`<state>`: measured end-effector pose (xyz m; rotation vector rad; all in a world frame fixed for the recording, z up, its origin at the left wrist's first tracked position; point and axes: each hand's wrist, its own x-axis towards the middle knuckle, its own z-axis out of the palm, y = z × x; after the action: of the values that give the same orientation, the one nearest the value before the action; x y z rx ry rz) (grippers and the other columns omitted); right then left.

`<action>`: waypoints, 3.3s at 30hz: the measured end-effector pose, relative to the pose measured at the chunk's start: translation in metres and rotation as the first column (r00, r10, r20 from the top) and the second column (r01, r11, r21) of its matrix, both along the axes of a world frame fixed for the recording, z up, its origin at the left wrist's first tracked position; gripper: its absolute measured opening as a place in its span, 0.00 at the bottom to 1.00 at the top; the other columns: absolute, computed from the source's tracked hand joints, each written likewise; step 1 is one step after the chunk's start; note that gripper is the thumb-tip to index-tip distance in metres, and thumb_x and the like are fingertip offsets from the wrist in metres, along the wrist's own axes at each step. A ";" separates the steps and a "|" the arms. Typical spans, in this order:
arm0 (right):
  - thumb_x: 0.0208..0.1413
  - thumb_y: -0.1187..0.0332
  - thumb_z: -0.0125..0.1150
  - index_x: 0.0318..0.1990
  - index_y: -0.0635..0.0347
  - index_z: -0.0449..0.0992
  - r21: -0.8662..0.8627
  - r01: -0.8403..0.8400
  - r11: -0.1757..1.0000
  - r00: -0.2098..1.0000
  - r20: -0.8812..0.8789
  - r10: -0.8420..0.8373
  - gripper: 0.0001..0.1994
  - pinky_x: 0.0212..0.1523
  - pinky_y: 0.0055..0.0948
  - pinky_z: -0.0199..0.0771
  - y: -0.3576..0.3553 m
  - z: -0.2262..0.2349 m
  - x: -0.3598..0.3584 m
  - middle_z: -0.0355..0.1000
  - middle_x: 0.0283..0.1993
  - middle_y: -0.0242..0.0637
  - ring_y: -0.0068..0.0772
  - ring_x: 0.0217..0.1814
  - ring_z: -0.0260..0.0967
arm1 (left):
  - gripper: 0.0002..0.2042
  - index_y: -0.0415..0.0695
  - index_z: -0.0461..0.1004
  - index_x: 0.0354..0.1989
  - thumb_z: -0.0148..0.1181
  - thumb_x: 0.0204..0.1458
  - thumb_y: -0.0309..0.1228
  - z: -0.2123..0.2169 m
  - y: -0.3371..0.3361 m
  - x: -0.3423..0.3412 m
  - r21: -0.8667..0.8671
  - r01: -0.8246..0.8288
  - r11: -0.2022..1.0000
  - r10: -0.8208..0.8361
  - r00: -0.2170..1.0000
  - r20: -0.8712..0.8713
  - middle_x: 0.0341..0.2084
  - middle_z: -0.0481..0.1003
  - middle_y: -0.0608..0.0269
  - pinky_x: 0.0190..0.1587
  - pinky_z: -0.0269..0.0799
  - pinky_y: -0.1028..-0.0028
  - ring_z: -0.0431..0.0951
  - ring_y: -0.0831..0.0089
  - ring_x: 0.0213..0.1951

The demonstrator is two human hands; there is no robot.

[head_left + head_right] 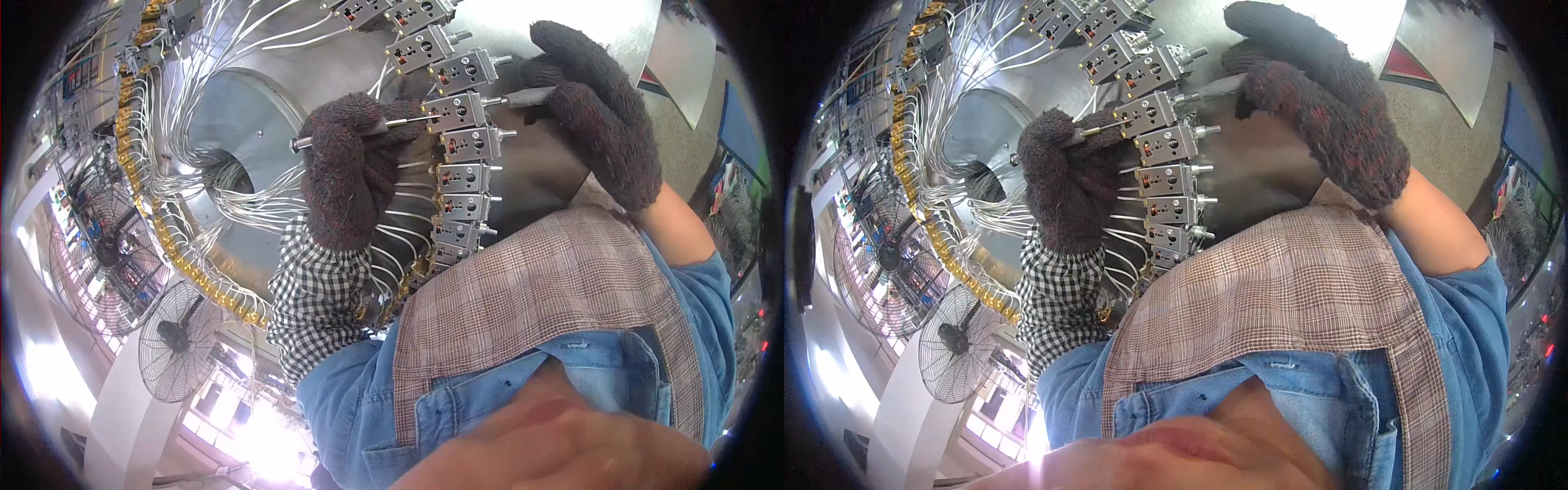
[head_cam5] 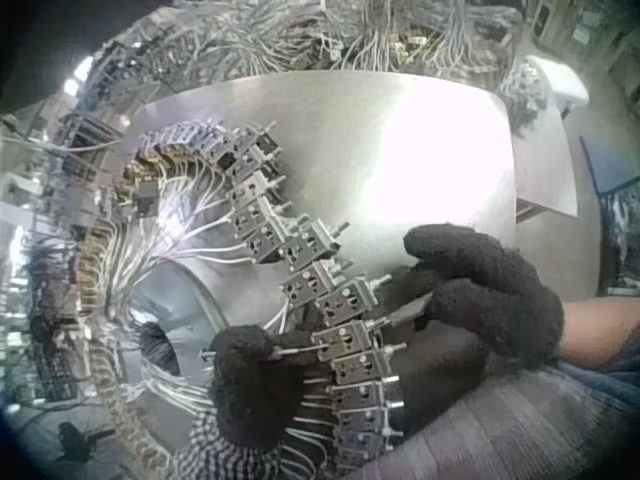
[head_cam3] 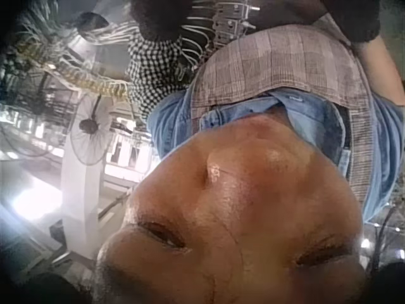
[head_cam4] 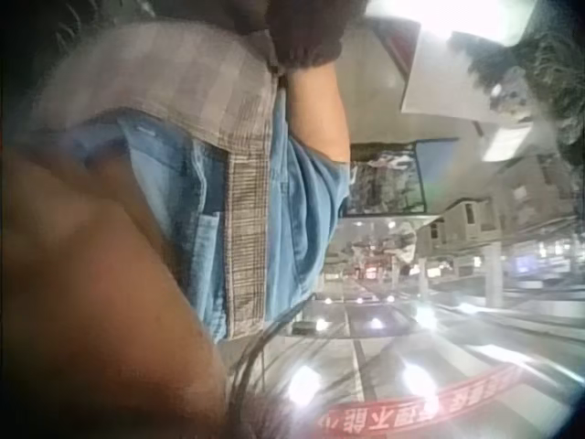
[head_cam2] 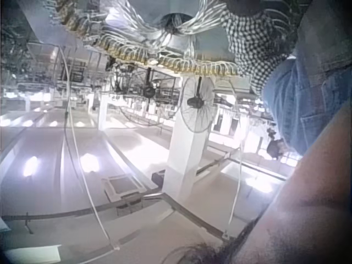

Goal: Assembling small electronic components onto a circular mechanical fixture.

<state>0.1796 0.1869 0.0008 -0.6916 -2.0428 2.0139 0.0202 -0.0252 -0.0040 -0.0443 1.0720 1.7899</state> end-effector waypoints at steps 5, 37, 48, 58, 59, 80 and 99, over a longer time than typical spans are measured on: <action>0.55 0.65 0.50 0.49 0.60 0.69 0.174 -0.020 0.985 0.999 -0.023 0.024 0.16 0.45 0.29 0.69 0.001 -0.001 0.002 0.68 0.49 0.39 0.32 0.44 0.68 | 0.23 0.39 0.65 0.43 0.55 0.49 0.47 0.000 0.000 -0.002 -0.119 -0.009 0.993 0.017 0.998 0.060 0.39 0.71 0.46 0.24 0.71 0.92 0.76 0.71 0.36; 0.56 0.72 0.46 0.52 0.58 0.67 -0.224 0.028 0.974 0.990 0.142 0.004 0.16 0.30 0.15 0.75 0.003 -0.005 -0.004 0.67 0.47 0.37 0.22 0.39 0.70 | 0.09 0.38 0.65 0.41 0.47 0.55 0.30 -0.009 -0.001 0.002 -0.420 -0.026 0.907 -0.358 0.475 -0.804 0.33 0.70 0.55 0.33 0.74 0.77 0.74 0.70 0.31; 0.56 0.67 0.47 0.50 0.59 0.68 -0.277 0.024 0.961 0.978 0.206 0.035 0.15 0.26 0.17 0.71 0.004 0.011 -0.006 0.70 0.37 0.35 0.22 0.32 0.70 | 0.15 0.36 0.66 0.41 0.51 0.54 0.37 -0.005 -0.001 0.001 0.095 -0.050 0.994 0.050 0.999 0.001 0.38 0.72 0.49 0.26 0.70 0.90 0.74 0.81 0.29; 0.55 0.62 0.50 0.50 0.61 0.67 -0.271 0.054 0.961 0.999 0.010 -0.053 0.18 0.30 0.21 0.71 0.002 0.008 -0.006 0.71 0.34 0.34 0.23 0.28 0.68 | 0.17 0.36 0.67 0.39 0.52 0.53 0.40 -0.001 0.003 0.002 -0.090 -0.039 0.995 0.032 0.996 -0.082 0.36 0.73 0.49 0.23 0.69 0.89 0.75 0.77 0.29; 0.55 0.61 0.51 0.50 0.61 0.67 -0.108 -0.014 0.994 0.996 0.086 0.023 0.18 0.30 0.21 0.71 0.006 0.011 -0.005 0.71 0.34 0.34 0.22 0.28 0.68 | 0.17 0.37 0.67 0.39 0.52 0.53 0.41 -0.004 0.000 0.002 -0.085 -0.041 0.995 0.033 0.995 -0.096 0.36 0.73 0.50 0.22 0.68 0.89 0.75 0.78 0.28; 0.55 0.62 0.51 0.50 0.61 0.67 -0.138 -0.017 0.990 0.996 -0.090 0.005 0.18 0.32 0.21 0.72 0.004 -0.005 -0.004 0.69 0.41 0.37 0.22 0.34 0.69 | 0.16 0.35 0.65 0.39 0.49 0.55 0.39 0.005 0.009 0.004 0.032 0.021 0.999 -0.015 0.981 -0.194 0.35 0.71 0.51 0.40 0.74 0.72 0.74 0.66 0.37; 0.56 0.61 0.50 0.51 0.60 0.67 -0.264 0.030 0.964 0.999 0.049 -0.018 0.19 0.30 0.17 0.72 -0.001 0.002 -0.003 0.70 0.43 0.37 0.21 0.36 0.69 | 0.18 0.36 0.63 0.45 0.50 0.54 0.40 -0.006 -0.002 0.000 0.022 -0.029 0.999 0.029 0.999 0.015 0.43 0.69 0.47 0.26 0.73 0.89 0.72 0.80 0.25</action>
<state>0.1765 0.1855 0.0023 -0.8135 -1.7950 2.3028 0.0201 -0.0269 -0.0097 -0.0594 1.0461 1.8249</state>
